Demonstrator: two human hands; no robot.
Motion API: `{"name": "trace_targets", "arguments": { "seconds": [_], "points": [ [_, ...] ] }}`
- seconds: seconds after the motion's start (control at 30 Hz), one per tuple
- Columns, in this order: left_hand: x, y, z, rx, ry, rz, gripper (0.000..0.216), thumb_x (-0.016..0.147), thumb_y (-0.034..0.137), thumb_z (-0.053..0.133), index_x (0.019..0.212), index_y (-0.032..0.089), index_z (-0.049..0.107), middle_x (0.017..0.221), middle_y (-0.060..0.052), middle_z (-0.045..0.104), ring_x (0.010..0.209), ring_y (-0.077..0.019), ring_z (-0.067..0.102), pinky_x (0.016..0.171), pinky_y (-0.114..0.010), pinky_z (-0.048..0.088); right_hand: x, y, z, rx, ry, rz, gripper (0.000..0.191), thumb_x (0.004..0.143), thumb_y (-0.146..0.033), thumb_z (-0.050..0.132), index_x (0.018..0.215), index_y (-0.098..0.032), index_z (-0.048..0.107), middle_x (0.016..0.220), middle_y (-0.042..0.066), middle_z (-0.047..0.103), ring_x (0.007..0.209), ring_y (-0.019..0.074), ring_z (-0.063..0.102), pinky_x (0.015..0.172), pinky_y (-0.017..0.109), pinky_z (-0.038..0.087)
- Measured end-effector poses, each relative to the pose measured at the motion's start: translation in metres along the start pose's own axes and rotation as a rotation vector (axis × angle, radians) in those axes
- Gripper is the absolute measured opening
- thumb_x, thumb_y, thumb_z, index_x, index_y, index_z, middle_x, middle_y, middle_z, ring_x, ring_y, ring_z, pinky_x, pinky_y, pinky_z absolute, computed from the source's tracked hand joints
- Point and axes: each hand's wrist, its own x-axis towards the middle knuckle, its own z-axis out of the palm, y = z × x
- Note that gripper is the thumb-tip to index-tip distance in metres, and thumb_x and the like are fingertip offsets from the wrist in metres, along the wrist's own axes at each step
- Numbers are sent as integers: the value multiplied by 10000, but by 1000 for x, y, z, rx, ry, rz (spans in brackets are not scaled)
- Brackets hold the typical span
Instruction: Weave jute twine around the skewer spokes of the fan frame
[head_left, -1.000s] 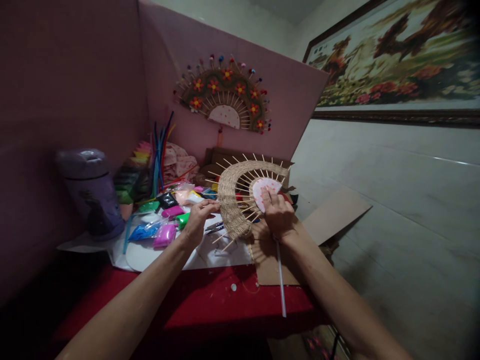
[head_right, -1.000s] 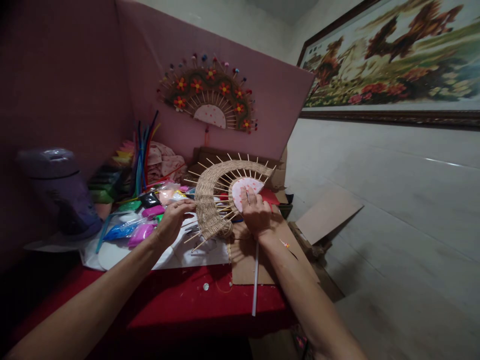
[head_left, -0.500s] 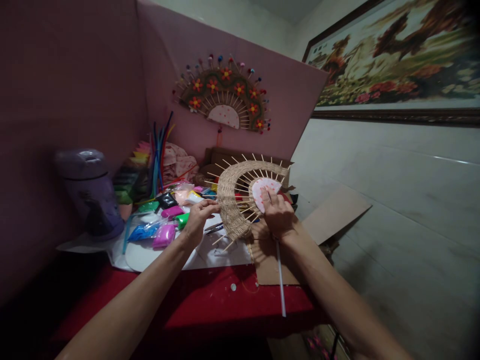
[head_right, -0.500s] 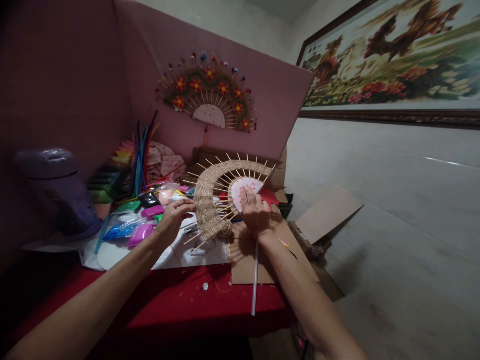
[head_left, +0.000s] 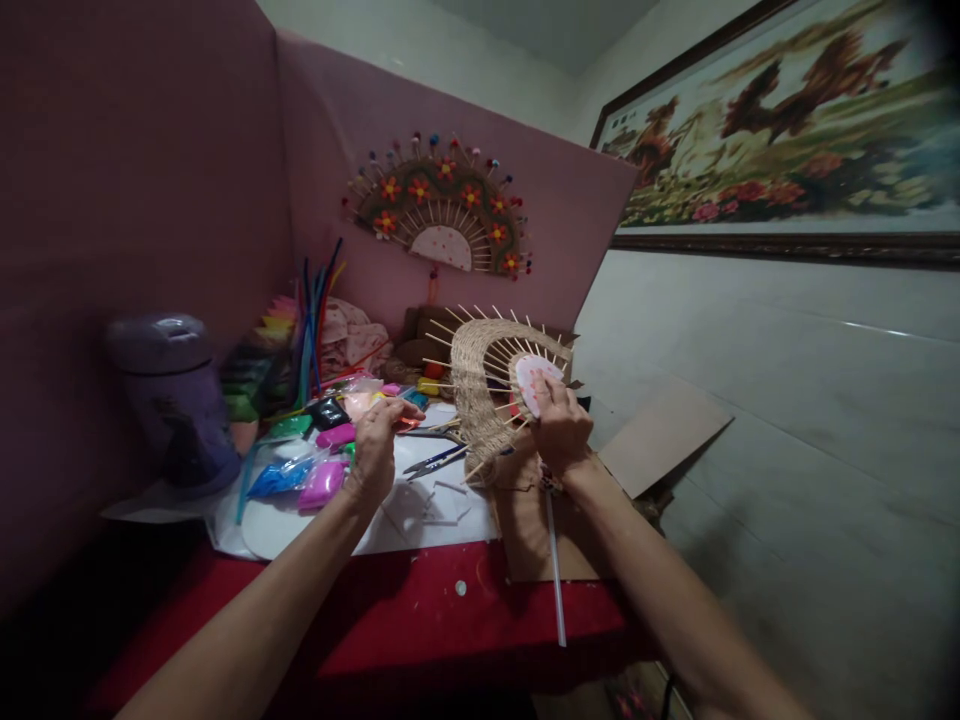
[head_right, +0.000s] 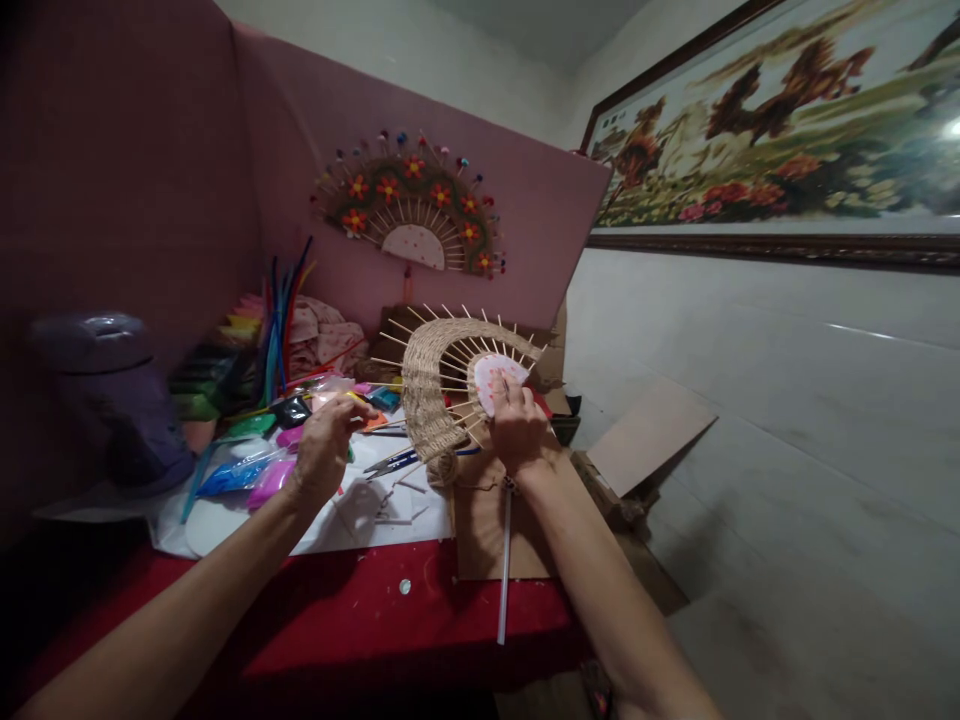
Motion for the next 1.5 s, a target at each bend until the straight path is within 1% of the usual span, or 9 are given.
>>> {"name": "trace_targets", "arguments": {
  "seconds": [0.5, 0.67, 0.73, 0.83, 0.93, 1.13, 1.27, 1.4, 1.5],
  "points": [
    [-1, -11, 0, 253, -142, 15, 241, 776, 300, 500, 577, 178, 559, 660, -10, 607, 713, -155, 518, 729, -274, 375, 9, -7, -6, 341, 106, 211, 460, 898, -326, 402, 1306, -141, 507, 1170, 137, 612, 1014, 219, 586, 855, 284, 461],
    [1, -16, -2, 301, -166, -1, 271, 789, 349, 497, 586, 182, 565, 673, -10, 598, 732, -163, 504, 736, -282, 370, 11, -16, -12, 684, 128, 390, 411, 887, -357, 450, 1237, -177, 565, 1175, 115, 613, 1023, 199, 597, 832, 275, 478],
    [2, -17, -3, 327, -169, -10, 281, 791, 368, 495, 603, 179, 584, 679, -11, 594, 725, -162, 496, 736, -283, 369, 13, -23, -18, 909, 127, 523, 356, 868, -384, 489, 1116, -178, 639, 1064, 106, 662, 955, 195, 617, 836, 293, 482],
    [2, -17, -3, 368, -189, -19, 275, 781, 367, 498, 599, 180, 583, 688, -9, 588, 728, -161, 497, 735, -281, 368, 19, -33, -28, 1094, 132, 638, 341, 856, -449, 484, 960, -188, 676, 774, 44, 686, 643, 146, 611, 627, 271, 511],
    [1, -16, -2, 400, -215, -14, 304, 780, 383, 492, 560, 184, 556, 656, -5, 564, 692, -158, 479, 690, -277, 363, 26, -42, -36, 1420, 157, 896, 364, 780, -513, 564, 863, -171, 657, 566, -23, 607, 411, 84, 475, 380, 196, 382],
    [-4, -9, 6, 465, -257, 5, 344, 750, 453, 523, 528, 195, 578, 610, -18, 568, 656, -174, 483, 648, -277, 375, 24, -48, -38, 1761, 76, 1156, 390, 663, -517, 687, 672, -142, 581, 460, -33, 581, 319, 60, 451, 311, 167, 324],
    [-5, -11, 7, 452, -234, -2, 367, 719, 503, 568, 512, 204, 611, 600, -31, 590, 637, -176, 491, 635, -269, 389, 18, -51, -34, 1909, 112, 1199, 384, 633, -487, 727, 709, -137, 587, 474, -39, 591, 332, 65, 474, 300, 163, 347],
    [-9, -17, 9, 380, -316, -165, 376, 672, 522, 661, 527, 178, 616, 549, -26, 574, 549, -143, 474, 534, -242, 385, 15, -59, -34, 1980, 114, 1243, 385, 613, -468, 752, 730, -141, 585, 506, -42, 604, 368, 76, 523, 290, 157, 349],
    [-14, -24, 14, 229, -388, -406, 340, 658, 479, 722, 731, 153, 661, 644, -42, 639, 512, -122, 512, 465, -213, 380, 12, -70, -38, 2024, 74, 1270, 401, 616, -490, 747, 715, -146, 567, 475, -47, 589, 336, 71, 499, 293, 160, 355]
  ]
}}
